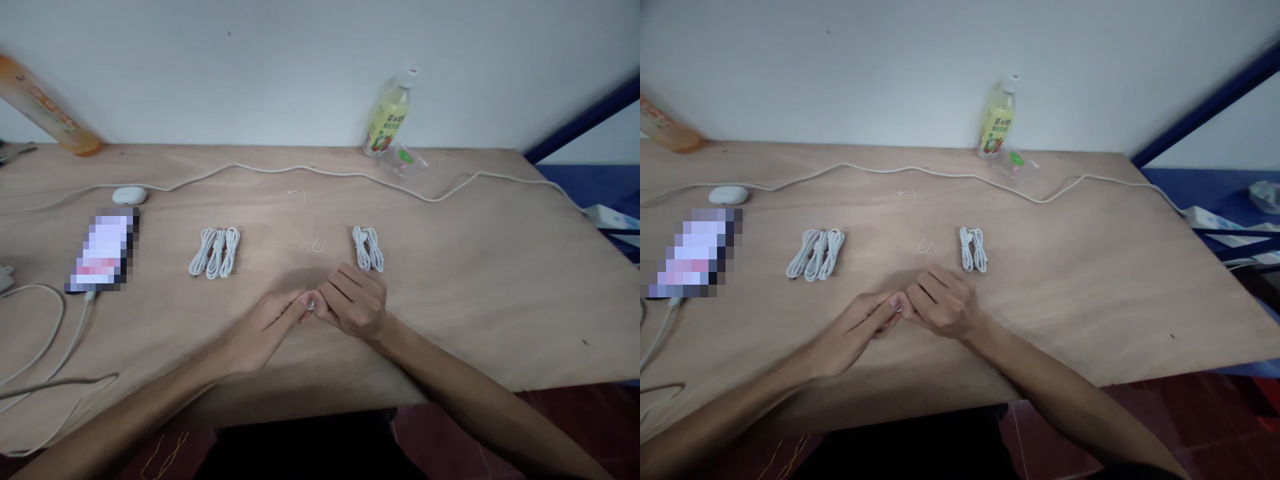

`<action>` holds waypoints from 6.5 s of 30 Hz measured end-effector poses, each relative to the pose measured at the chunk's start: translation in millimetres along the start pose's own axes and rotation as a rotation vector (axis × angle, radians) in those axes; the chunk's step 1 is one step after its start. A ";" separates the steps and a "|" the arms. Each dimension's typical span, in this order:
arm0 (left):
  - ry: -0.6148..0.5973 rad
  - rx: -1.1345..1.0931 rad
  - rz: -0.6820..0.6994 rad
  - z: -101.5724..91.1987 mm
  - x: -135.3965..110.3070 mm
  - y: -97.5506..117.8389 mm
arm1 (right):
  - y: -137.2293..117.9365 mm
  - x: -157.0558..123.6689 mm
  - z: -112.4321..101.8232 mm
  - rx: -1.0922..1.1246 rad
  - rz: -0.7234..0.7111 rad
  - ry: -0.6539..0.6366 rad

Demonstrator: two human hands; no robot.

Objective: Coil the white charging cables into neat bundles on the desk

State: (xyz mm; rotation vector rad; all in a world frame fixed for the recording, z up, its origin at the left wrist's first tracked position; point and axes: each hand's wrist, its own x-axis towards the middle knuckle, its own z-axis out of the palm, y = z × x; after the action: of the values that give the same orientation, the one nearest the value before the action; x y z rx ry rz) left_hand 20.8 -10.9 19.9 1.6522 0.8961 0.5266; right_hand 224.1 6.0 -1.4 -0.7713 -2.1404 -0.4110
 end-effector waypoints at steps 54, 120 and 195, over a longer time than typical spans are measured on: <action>0.305 1.293 0.561 4.6 4.3 -19.0 | -12.7 -2.2 3.7 0.528 0.635 -0.241; 0.163 0.729 0.334 8.2 3.1 -21.8 | 6.4 -2.9 10.7 0.128 0.052 -0.078; 0.351 -0.086 0.126 -1.6 8.4 -13.2 | -14.6 7.1 14.4 0.492 0.355 0.003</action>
State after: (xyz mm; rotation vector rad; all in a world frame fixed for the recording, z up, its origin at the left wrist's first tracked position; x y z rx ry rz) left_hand 21.1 -2.2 6.8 1.5702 1.0105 0.9508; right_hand 202.7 5.2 -5.3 -0.8305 -1.9301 0.2910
